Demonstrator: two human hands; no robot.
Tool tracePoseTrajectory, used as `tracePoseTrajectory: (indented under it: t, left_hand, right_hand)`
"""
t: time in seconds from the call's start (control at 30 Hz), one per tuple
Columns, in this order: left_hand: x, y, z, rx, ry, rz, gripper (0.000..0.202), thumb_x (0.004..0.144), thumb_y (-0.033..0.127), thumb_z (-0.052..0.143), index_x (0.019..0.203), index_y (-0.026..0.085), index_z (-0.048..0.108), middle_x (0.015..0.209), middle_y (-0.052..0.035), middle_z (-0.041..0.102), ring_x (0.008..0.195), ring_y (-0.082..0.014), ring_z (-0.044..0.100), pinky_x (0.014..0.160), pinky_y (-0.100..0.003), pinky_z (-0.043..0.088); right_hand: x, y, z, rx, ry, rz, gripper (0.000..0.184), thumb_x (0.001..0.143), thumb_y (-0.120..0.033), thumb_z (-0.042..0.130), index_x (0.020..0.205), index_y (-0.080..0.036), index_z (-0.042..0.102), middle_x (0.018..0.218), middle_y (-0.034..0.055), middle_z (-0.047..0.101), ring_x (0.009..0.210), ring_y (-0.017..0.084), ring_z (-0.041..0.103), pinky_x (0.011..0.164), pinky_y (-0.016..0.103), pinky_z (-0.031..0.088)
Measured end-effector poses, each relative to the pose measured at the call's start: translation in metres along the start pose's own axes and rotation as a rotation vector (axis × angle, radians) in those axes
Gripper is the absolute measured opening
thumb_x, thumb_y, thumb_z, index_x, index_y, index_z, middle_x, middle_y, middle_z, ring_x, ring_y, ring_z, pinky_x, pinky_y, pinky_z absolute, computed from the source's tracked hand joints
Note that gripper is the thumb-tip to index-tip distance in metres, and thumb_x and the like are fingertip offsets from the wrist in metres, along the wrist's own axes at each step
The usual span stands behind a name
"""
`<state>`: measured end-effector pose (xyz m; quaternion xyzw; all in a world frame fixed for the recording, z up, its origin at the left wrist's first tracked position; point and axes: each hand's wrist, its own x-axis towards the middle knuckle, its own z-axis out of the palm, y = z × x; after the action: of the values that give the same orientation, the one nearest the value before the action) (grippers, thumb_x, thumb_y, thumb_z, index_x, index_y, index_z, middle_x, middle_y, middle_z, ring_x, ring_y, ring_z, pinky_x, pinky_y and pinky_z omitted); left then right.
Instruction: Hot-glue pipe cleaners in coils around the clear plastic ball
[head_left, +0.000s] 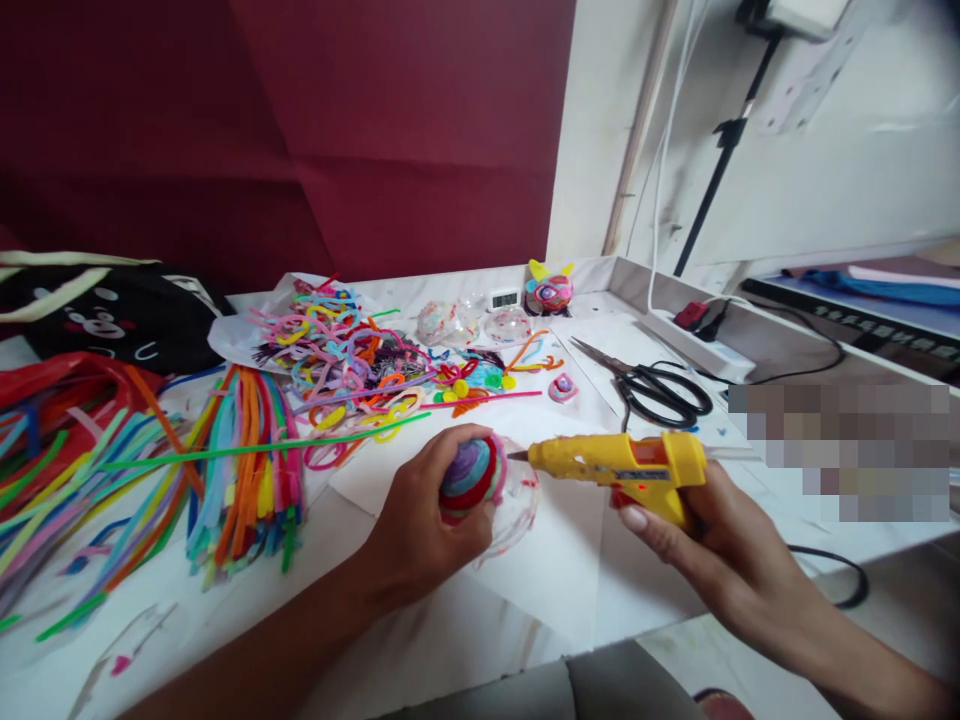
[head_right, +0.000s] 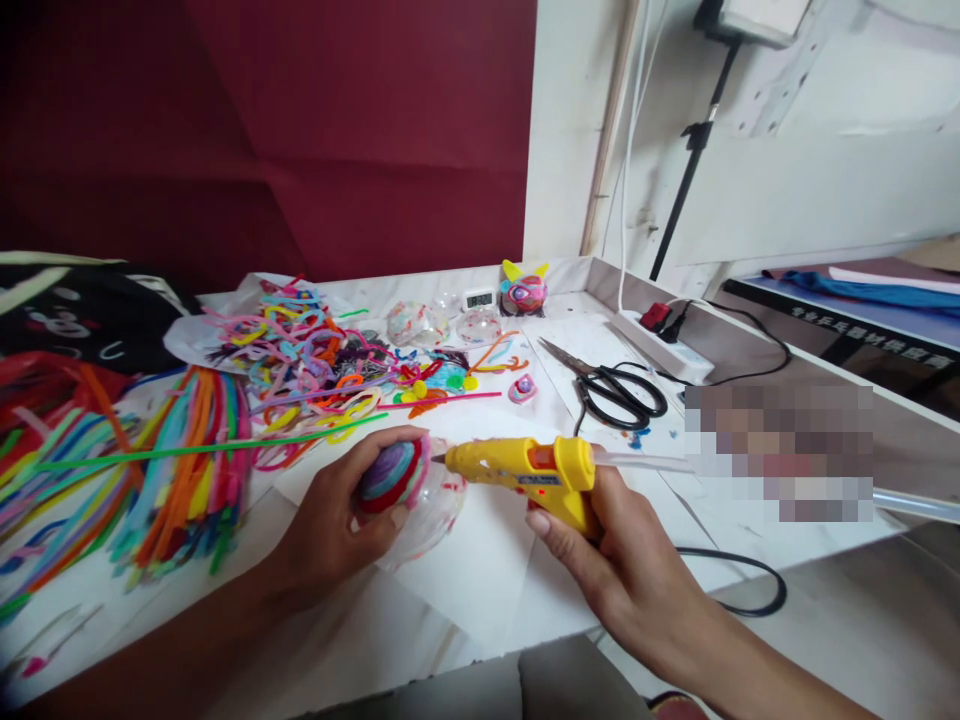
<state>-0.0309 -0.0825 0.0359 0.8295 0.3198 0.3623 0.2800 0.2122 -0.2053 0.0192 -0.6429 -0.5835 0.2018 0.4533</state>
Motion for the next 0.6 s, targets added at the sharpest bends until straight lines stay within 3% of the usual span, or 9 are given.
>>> tracePoseTrajectory:
  t: [0.17,0.33,0.5,0.6]
  left_hand:
    - [-0.002,-0.005,-0.001,0.016,0.005,-0.030,0.052,0.072,0.019,0.057,0.124,0.024,0.057,0.121,-0.0037,0.067,0.103,-0.0220,0.067,0.094,-0.033,0.053]
    - [0.000,-0.010,-0.001,0.061,0.010,-0.069,0.053,0.071,0.019,0.057,0.124,0.024,0.058,0.120,-0.0045,0.068,0.104,-0.0244,0.067,0.096,-0.037,0.054]
    - [0.004,-0.014,-0.004,0.077,0.053,-0.070,0.052,0.072,0.019,0.055,0.123,0.025,0.058,0.121,-0.0039,0.069,0.110,-0.0258,0.065,0.097,-0.038,0.054]
    - [0.005,-0.015,-0.005,0.091,0.075,-0.079,0.050,0.073,0.020,0.054,0.123,0.025,0.058,0.121,-0.0037,0.069,0.113,-0.0262,0.065,0.098,-0.038,0.054]
  right_hand:
    - [0.005,-0.007,-0.005,0.164,-0.092,0.096,0.036,0.088,-0.054,0.060,0.109,-0.026,0.058,0.086,0.0040,0.066,0.069,0.018,0.060,0.051,0.029,0.050]
    - [0.028,-0.004,-0.020,0.327,-0.109,0.224,0.035,0.083,-0.049,0.070,0.104,-0.023,0.060,0.089,0.0034,0.067,0.067,0.014,0.058,0.052,0.024,0.047]
    - [0.049,0.013,-0.030,0.272,-0.175,0.308,0.041,0.081,-0.045,0.071,0.110,-0.018,0.059,0.080,0.0001,0.065,0.063,0.012,0.055,0.052,0.024,0.041]
    - [0.052,0.026,-0.030,0.222,-0.224,0.377,0.057,0.080,-0.047,0.070,0.125,-0.015,0.053,0.079,0.0000,0.065,0.059,0.013,0.056,0.051,0.026,0.041]
